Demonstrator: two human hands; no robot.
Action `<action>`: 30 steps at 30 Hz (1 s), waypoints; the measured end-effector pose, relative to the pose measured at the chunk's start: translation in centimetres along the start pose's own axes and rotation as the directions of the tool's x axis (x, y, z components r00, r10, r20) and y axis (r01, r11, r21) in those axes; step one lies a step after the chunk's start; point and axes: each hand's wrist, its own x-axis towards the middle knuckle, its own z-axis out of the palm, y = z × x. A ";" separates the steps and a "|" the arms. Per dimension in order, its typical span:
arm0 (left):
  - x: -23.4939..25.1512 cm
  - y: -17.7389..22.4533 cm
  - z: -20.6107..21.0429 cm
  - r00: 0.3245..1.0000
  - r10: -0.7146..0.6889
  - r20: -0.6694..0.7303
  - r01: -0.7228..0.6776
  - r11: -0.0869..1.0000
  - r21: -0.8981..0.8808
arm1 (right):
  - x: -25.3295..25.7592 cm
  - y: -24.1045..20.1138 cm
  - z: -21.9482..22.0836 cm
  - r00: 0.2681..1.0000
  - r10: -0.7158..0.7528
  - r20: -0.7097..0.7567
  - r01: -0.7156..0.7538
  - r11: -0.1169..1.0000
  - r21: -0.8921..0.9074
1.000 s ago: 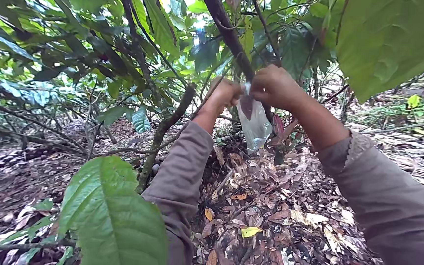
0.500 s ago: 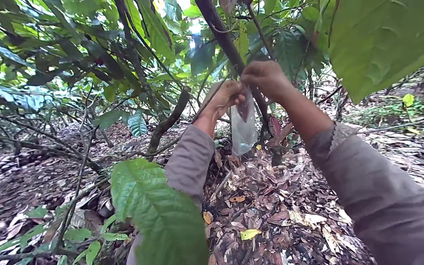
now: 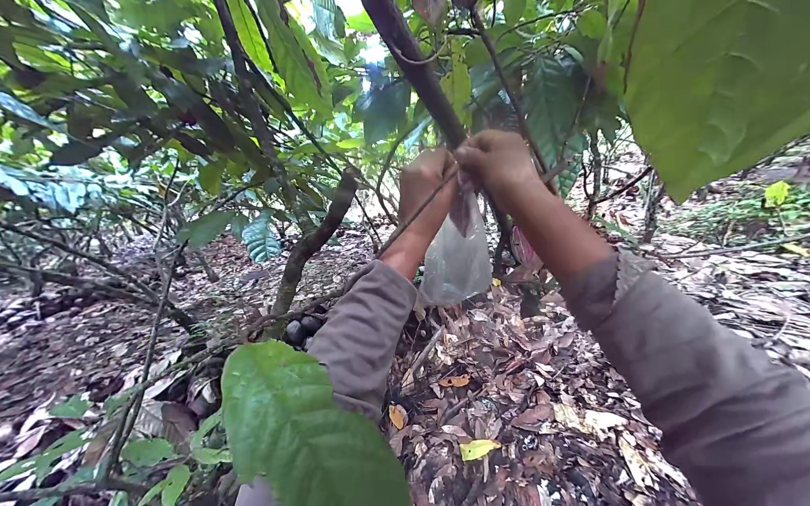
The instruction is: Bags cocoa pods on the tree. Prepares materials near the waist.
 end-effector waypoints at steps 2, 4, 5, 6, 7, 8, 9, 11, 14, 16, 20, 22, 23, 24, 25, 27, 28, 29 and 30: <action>-0.5 0.1 0.6 0.994 0.056 -0.097 -0.050 0.997 0.062 | -0.3 -0.4 0.4 0.998 0.060 -0.032 -0.058 0.996 0.067; -0.8 0.0 1.0 0.980 0.103 -0.168 -0.090 0.992 0.084 | -0.5 -0.5 0.5 0.993 0.110 -0.049 -0.100 0.981 0.167; -0.9 -0.2 1.3 0.971 0.132 -0.200 -0.115 0.989 0.094 | -0.6 -0.5 0.6 0.989 0.135 -0.054 -0.120 0.968 0.221; -0.9 -0.3 1.5 0.961 0.167 -0.222 -0.146 0.983 0.108 | -0.6 -0.6 0.5 0.986 0.160 -0.048 -0.141 0.954 0.265; -1.0 -0.6 1.7 0.950 0.204 -0.234 -0.179 0.976 0.124 | -0.6 -0.6 0.4 0.983 0.181 -0.038 -0.162 0.941 0.298; -1.0 -0.8 1.7 0.942 0.241 -0.236 -0.213 0.967 0.139 | -0.5 -0.7 0.3 0.979 0.201 -0.025 -0.183 0.931 0.314; -1.0 -1.0 1.7 0.936 0.267 -0.228 -0.236 0.959 0.154 | -0.5 -0.7 0.2 0.978 0.209 -0.017 -0.193 0.929 0.315; -0.7 -0.9 1.4 0.959 0.232 -0.163 -0.204 0.963 0.174 | -0.6 -0.5 -0.1 0.985 0.174 -0.003 -0.167 0.950 0.263; 0.3 0.4 -0.3 0.985 -0.136 0.102 0.127 0.987 0.094 | -1.3 0.2 -0.6 0.998 0.028 0.054 -0.035 0.990 0.137; 1.4 0.2 -1.1 0.893 -0.369 0.257 0.404 0.910 -0.095 | -1.4 1.1 -0.9 0.990 -0.089 0.106 0.080 0.993 0.083; 1.9 -0.4 -0.8 0.669 -0.521 0.530 0.732 0.340 -0.590 | -0.8 2.4 -1.0 0.960 -0.268 0.083 0.275 0.958 -0.085; 1.6 -0.7 -0.7 0.602 -0.506 0.617 0.752 0.101 -0.651 | -0.8 2.3 -0.9 0.951 -0.304 0.060 0.310 0.937 -0.160; 1.4 -0.7 -0.6 0.585 -0.502 0.637 0.747 0.028 -0.664 | -0.9 2.3 -1.0 0.947 -0.318 0.052 0.322 0.926 -0.195; 1.4 -0.7 -0.6 0.570 -0.504 0.648 0.745 -0.014 -0.667 | -1.1 2.3 -1.1 0.939 -0.340 0.050 0.342 0.910 -0.235; 1.3 -0.5 -0.6 0.561 -0.509 0.653 0.747 -0.030 -0.664 | -1.3 2.4 -1.3 0.926 -0.374 0.053 0.373 0.885 -0.280; 1.5 -0.5 -0.6 0.550 -0.524 0.650 0.764 0.002 -0.645 | -1.6 2.5 -1.6 0.882 -0.464 0.074 0.458 0.814 -0.358; 1.6 -0.5 -0.7 0.553 -0.526 0.646 0.775 0.040 -0.631 | -1.7 2.5 -1.6 0.857 -0.509 0.081 0.497 0.776 -0.389; 1.7 -0.5 -0.7 0.563 -0.523 0.641 0.781 0.082 -0.619 | -1.7 2.5 -1.5 0.832 -0.549 0.078 0.528 0.740 -0.416; 1.7 -0.7 -0.7 0.576 -0.516 0.635 0.782 0.119 -0.613 | -1.7 2.5 -1.4 0.817 -0.572 0.073 0.541 0.717 -0.440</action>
